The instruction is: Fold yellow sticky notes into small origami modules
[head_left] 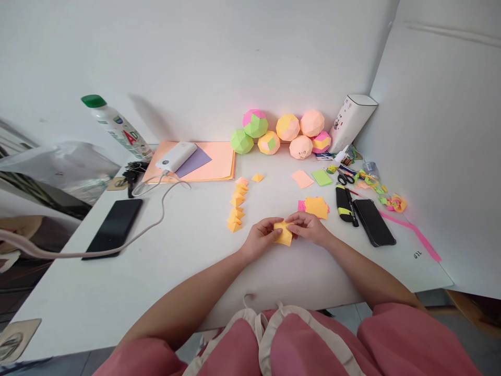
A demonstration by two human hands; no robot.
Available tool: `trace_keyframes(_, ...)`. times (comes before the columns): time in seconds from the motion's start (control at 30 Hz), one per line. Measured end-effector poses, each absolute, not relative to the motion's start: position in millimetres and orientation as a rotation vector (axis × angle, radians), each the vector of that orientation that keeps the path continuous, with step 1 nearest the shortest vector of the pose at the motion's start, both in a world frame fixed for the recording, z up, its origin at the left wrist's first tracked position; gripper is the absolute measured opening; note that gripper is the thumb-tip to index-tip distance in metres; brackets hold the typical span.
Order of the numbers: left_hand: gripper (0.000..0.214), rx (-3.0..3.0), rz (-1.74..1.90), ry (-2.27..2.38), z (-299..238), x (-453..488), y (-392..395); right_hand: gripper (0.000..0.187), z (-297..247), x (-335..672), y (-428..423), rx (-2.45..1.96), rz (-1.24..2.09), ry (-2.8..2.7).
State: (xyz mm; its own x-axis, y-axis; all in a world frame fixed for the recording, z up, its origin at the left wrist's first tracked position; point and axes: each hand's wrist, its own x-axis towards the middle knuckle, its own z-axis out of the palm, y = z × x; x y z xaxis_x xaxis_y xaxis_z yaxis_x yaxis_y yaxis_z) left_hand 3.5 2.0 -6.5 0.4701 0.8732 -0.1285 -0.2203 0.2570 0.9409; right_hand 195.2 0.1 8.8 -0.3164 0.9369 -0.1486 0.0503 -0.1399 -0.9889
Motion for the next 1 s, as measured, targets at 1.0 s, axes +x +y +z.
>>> trace_keyframes(1.0,0.037,1.042,0.856,0.699,-3.7,4.1,1.4,0.027,3.4,193.2,-3.8,-1.208,1.466,-1.485)
